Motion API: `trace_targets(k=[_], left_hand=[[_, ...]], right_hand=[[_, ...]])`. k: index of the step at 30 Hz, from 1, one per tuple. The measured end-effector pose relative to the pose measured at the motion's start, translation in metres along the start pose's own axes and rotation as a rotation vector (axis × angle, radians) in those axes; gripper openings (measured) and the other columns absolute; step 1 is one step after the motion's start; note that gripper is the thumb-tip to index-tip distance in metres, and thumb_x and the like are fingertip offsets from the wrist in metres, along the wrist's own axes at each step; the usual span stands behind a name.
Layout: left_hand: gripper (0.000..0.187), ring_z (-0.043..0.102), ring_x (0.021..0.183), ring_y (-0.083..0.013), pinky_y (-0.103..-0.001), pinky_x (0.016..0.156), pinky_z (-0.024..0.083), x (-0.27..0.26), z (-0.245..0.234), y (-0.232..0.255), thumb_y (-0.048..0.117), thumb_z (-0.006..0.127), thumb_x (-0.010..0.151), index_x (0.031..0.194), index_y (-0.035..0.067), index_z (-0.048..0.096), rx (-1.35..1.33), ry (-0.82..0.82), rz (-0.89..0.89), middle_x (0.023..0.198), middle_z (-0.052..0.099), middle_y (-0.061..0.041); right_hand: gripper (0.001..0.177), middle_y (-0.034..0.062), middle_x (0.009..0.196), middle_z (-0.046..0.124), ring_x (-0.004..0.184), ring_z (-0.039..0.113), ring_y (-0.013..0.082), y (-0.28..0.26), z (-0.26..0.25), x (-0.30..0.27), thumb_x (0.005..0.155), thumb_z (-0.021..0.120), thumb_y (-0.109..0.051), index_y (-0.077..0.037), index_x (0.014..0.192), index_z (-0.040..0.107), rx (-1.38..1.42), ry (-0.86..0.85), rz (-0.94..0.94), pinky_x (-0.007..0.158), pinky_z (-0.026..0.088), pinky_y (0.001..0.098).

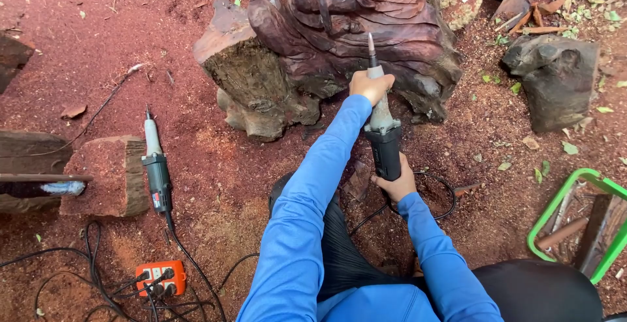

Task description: Using a power rotary tool to carve intricate details into a wooden statue

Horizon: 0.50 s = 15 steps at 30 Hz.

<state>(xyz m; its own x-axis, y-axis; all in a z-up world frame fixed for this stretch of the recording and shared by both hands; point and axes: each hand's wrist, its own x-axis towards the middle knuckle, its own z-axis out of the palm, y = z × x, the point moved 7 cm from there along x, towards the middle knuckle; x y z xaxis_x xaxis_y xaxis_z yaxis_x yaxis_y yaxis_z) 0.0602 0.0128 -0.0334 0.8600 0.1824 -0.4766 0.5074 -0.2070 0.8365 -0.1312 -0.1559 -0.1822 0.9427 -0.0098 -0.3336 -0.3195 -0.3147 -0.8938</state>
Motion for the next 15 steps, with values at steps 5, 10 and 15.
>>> trace_targets(k=[5,10,15], left_hand=[[0.02,0.064,0.074,-0.0255,-0.045,0.076,0.053,0.038,-0.001,-0.032,0.026,0.075,0.061,0.071,0.009,0.07,-0.052,-0.008,0.009,0.073,0.063,-0.009],[0.03,0.066,0.084,-0.0269,-0.049,0.078,0.051,0.047,-0.012,-0.043,0.027,0.08,0.061,0.081,0.006,0.072,-0.073,0.007,-0.01,0.082,0.065,-0.011],[0.038,0.068,0.098,-0.0309,-0.049,0.089,0.052,0.048,-0.03,-0.044,0.026,0.081,0.063,0.093,0.003,0.075,-0.104,0.045,-0.023,0.093,0.069,-0.015]], right_hand=[[0.099,0.026,0.121,0.064,0.105,0.065,0.0446,-0.004,0.006,0.009,0.061,0.096,-0.028,-0.027,0.147,0.048,-0.052,-0.037,0.036,0.082,0.049,0.0596],[0.097,0.0268,0.125,0.063,0.11,0.064,0.0481,-0.015,0.013,0.015,0.065,0.095,-0.028,-0.026,0.149,0.046,-0.052,-0.08,0.029,0.086,0.049,0.0634],[0.099,0.0245,0.125,0.066,0.113,0.066,0.0458,-0.037,0.019,0.015,0.063,0.096,-0.029,-0.03,0.149,0.048,-0.121,-0.102,0.083,0.089,0.052,0.0588]])
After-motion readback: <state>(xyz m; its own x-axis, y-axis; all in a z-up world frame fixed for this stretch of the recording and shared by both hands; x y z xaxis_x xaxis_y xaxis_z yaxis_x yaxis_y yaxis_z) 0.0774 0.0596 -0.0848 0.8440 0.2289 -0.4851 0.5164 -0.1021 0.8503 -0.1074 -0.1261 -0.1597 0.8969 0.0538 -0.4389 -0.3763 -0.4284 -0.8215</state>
